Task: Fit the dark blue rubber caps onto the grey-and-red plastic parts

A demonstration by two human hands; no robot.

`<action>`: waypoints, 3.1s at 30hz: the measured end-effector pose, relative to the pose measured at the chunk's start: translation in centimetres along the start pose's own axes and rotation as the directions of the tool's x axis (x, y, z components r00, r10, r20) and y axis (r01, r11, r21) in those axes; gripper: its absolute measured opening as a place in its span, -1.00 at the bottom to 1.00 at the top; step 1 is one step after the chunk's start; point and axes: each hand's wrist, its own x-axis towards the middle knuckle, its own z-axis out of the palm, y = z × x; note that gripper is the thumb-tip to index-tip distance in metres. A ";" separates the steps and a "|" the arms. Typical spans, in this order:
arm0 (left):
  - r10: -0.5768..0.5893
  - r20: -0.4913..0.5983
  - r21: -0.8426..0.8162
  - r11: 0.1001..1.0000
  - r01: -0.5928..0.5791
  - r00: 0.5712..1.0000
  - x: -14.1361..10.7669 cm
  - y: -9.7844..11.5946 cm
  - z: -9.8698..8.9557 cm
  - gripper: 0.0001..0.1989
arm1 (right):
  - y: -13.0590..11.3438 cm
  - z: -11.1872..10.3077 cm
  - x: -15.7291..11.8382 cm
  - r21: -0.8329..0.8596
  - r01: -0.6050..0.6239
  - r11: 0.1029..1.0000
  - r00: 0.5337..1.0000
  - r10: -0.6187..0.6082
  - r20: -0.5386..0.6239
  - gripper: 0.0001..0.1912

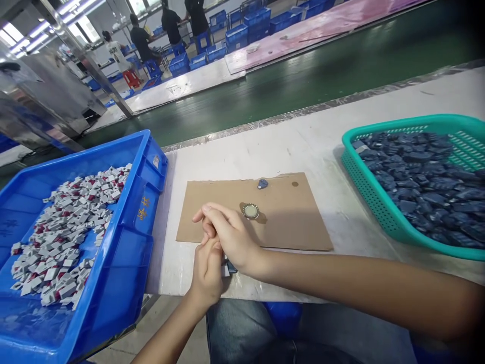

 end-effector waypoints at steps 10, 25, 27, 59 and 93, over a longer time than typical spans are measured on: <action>-0.072 -0.204 -0.226 0.974 0.025 0.976 0.4 -0.8 0.4 -0.79 | -1.2 -0.7 1.2 0.123 -0.047 0.991 0.997 0.053 -0.050 -0.70; -0.271 -0.418 -0.582 0.813 -0.027 0.867 1.1 0.1 0.2 -0.73 | -2.0 -0.9 1.1 -0.001 -0.277 0.961 0.957 0.276 0.092 -0.76; -0.301 -0.404 -0.642 0.766 -0.033 0.864 1.2 0.4 -0.1 -0.75 | -2.2 -1.1 1.2 -0.018 -0.239 0.971 0.955 0.239 0.175 -0.78; -0.365 -0.290 -0.847 0.528 -0.059 0.885 0.6 0.1 -0.7 -0.81 | -1.8 -2.9 2.4 -0.428 0.899 0.091 0.436 -0.271 0.858 -0.58; -0.381 -0.209 -0.819 0.572 0.051 0.901 1.5 0.3 -0.3 -0.70 | -2.7 -2.1 2.0 -0.551 0.643 0.533 0.708 -0.139 0.692 -0.88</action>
